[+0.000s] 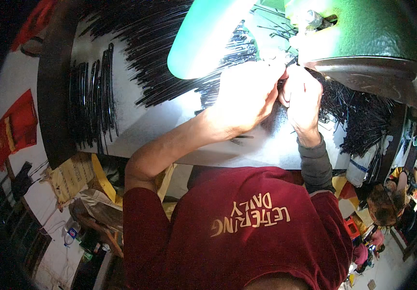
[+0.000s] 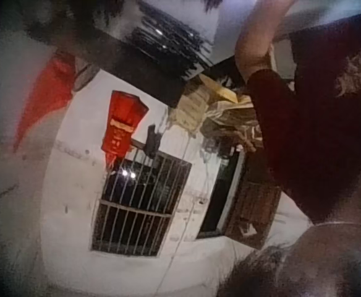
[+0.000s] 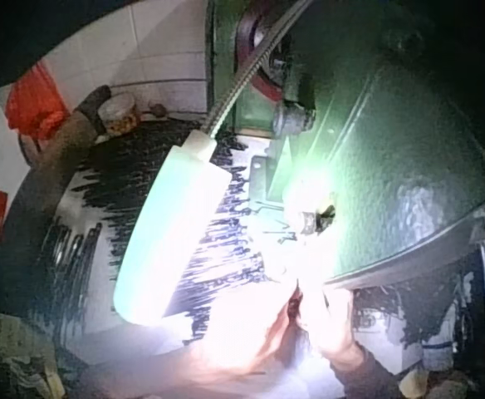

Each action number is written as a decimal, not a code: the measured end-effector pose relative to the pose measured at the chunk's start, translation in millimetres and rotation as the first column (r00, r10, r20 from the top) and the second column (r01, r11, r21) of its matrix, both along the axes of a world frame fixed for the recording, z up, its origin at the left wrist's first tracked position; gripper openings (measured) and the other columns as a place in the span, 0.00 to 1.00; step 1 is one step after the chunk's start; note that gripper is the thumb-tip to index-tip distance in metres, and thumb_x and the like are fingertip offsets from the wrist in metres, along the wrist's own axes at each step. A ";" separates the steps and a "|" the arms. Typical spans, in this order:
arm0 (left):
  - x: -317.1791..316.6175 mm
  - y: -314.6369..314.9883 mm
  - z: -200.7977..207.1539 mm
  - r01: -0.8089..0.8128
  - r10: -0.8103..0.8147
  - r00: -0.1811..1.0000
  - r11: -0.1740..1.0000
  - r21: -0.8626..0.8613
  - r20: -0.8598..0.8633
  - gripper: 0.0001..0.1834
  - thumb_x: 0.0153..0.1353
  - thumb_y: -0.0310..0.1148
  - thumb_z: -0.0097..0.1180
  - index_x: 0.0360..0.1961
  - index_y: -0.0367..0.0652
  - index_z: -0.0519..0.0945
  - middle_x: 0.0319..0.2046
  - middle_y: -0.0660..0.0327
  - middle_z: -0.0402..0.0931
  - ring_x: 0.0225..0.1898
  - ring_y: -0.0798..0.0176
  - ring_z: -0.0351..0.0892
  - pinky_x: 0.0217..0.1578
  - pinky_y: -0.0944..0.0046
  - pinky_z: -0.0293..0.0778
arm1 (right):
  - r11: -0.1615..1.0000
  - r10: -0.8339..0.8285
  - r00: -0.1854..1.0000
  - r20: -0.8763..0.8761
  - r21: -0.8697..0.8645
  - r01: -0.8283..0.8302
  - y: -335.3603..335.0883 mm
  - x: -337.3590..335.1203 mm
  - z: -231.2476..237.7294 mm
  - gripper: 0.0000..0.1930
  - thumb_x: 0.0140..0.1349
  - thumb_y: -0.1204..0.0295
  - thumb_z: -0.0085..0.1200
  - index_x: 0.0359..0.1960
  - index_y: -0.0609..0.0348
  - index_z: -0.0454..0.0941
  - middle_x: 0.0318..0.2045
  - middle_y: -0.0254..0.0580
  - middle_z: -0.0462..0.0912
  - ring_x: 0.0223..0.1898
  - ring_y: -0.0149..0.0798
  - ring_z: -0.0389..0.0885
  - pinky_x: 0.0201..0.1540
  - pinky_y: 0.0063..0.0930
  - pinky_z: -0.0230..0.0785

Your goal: The person repeatedly feeds black plastic ties into a machine to process them and arranges the ties on the table by hand.

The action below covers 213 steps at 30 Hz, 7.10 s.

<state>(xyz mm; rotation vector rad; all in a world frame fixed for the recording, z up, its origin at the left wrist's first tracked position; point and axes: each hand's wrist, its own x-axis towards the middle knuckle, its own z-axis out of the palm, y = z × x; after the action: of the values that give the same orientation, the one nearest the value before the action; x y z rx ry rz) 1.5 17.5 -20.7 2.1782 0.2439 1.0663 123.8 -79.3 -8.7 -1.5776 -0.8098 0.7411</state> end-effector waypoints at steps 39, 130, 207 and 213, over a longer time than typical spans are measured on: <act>-37.6 58.2 26.1 -0.232 0.390 0.868 0.865 0.445 -0.307 0.13 0.47 0.22 0.59 0.36 0.38 0.75 0.30 0.53 0.68 0.34 0.51 0.66 0.37 0.57 0.65 | 0.985 0.159 0.976 0.148 0.047 -0.167 -85.2 -4.8 4.4 0.12 0.51 0.79 0.58 0.38 0.61 0.76 0.28 0.39 0.79 0.26 0.31 0.79 0.25 0.21 0.70; -21.7 17.3 6.2 -0.091 0.096 0.959 0.995 0.029 -0.266 0.24 0.51 0.14 0.51 0.51 0.42 0.76 0.23 0.55 0.75 0.21 0.64 0.73 0.25 0.69 0.71 | 0.998 -0.021 0.989 -0.147 -0.063 0.012 -11.4 -28.6 7.9 0.10 0.63 0.73 0.47 0.43 0.64 0.73 0.22 0.34 0.77 0.17 0.20 0.71 0.17 0.11 0.63; -66.5 45.5 30.3 0.098 -0.598 0.800 0.211 -0.973 -0.049 0.13 0.65 0.35 0.44 0.39 0.35 0.74 0.18 0.60 0.74 0.11 0.74 0.63 0.14 0.75 0.59 | 0.940 0.304 0.736 -0.605 0.316 -0.129 -7.6 -20.0 -19.1 0.17 0.66 0.72 0.40 0.55 0.66 0.59 0.42 0.58 0.72 0.47 0.55 0.75 0.52 0.53 0.68; -77.7 50.0 50.1 -0.080 -0.586 0.760 0.348 -0.934 -0.283 0.12 0.66 0.35 0.43 0.39 0.35 0.72 0.21 0.57 0.76 0.14 0.72 0.69 0.15 0.74 0.65 | 0.951 0.298 0.954 0.045 0.074 -0.301 0.2 -20.8 -9.6 0.14 0.67 0.70 0.40 0.50 0.66 0.61 0.39 0.56 0.73 0.44 0.52 0.75 0.51 0.52 0.69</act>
<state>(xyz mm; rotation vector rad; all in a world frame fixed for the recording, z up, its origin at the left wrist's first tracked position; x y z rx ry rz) -76.2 67.5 29.4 1.2876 0.5696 -0.1108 103.0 -79.1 -18.3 -1.4142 -1.1066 0.8892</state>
